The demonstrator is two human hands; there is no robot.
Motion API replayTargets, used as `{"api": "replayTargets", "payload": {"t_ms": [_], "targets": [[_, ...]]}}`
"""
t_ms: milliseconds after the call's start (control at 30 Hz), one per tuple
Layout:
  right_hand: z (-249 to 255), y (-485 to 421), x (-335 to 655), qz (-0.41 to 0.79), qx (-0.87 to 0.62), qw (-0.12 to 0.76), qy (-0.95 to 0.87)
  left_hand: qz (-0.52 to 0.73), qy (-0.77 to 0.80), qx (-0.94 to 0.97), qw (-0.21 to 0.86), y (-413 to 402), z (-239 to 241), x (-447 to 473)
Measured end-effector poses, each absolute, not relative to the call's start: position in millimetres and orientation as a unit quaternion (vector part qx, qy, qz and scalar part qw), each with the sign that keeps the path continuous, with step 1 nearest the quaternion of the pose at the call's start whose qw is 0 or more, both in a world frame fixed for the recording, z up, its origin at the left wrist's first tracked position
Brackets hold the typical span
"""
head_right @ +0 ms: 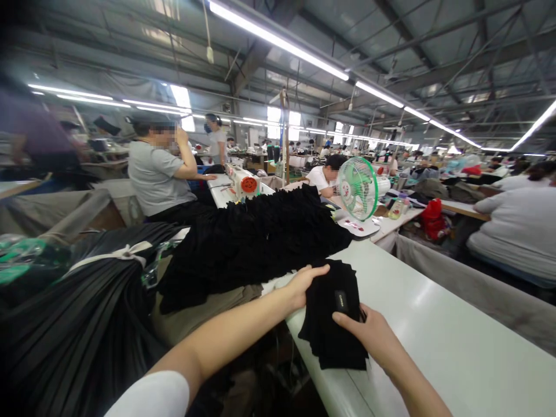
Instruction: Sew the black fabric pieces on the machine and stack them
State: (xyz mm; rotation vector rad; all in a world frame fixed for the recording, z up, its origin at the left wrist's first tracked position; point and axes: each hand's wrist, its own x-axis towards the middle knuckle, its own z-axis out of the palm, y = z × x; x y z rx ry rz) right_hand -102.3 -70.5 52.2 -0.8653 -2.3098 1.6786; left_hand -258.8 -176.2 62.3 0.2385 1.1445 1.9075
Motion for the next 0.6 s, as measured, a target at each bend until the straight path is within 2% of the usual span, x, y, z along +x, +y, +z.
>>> {"api": "replayTargets", "payload": {"t_ms": [267, 433, 600], "targets": [[56, -73, -89, 0.521, -0.340, 0.169, -0.764, 0.676, 0.465, 0.133, 0.556, -192, 55, -229], [57, -81, -79, 0.512, -0.329, 0.190, -0.770, 0.682, 0.488, 0.130, 0.529, -191, 56, -209], [56, -83, -66, 0.529, -0.339, 0.196, -0.753, 0.714, 0.509, 0.156, 0.455, -183, 50, -189]]}}
